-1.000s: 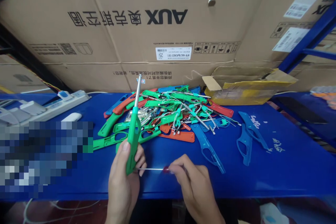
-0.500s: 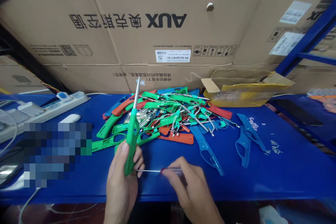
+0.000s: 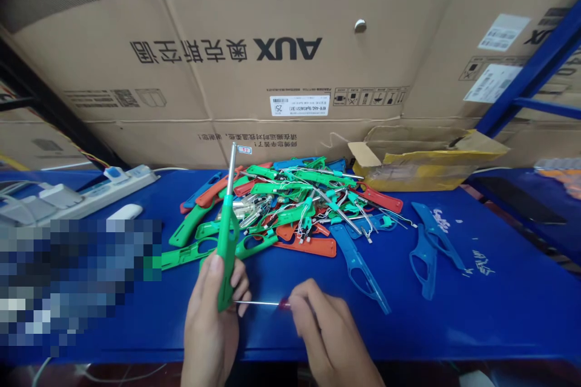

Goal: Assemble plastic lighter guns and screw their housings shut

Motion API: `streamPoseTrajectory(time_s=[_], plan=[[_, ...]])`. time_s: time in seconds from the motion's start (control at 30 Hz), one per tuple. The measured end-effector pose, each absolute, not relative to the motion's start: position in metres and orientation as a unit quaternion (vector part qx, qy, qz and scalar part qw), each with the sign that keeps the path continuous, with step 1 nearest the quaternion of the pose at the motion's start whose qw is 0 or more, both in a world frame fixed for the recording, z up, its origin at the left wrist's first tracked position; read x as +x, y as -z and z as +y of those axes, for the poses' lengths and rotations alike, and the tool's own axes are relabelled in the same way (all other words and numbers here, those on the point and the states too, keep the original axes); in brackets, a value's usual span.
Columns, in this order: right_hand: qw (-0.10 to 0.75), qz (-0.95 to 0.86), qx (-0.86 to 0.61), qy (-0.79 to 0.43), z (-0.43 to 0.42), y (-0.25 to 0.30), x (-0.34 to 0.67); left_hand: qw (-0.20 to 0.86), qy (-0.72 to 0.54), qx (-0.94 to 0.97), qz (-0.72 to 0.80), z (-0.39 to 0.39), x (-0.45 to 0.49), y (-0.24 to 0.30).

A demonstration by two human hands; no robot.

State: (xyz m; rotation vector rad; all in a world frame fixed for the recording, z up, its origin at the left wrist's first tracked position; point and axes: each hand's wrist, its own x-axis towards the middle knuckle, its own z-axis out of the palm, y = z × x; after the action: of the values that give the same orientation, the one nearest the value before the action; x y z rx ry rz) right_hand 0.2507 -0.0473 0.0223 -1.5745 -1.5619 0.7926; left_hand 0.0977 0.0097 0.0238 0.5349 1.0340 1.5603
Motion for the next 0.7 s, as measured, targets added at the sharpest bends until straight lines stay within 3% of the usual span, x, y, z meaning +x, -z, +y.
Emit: streamPoseTrajectory(time_s=[0.13,0.37,0.7], plan=[[0.407,-0.598,-0.602,-0.338,-0.052,-0.021,0.251,0.561,-0.658,0.233,0.445,0.009,0.097,-0.024],[0.339,-0.661,-0.593,-0.312,-0.039,-0.012,0.261,0.567,-0.648,0.223,0.457,0.009,0.097,-0.024],[0.374,-0.675,-0.574,-0.273,-0.035,-0.008,0.264,0.574,-0.637,0.216,0.468,0.006,0.099,-0.029]])
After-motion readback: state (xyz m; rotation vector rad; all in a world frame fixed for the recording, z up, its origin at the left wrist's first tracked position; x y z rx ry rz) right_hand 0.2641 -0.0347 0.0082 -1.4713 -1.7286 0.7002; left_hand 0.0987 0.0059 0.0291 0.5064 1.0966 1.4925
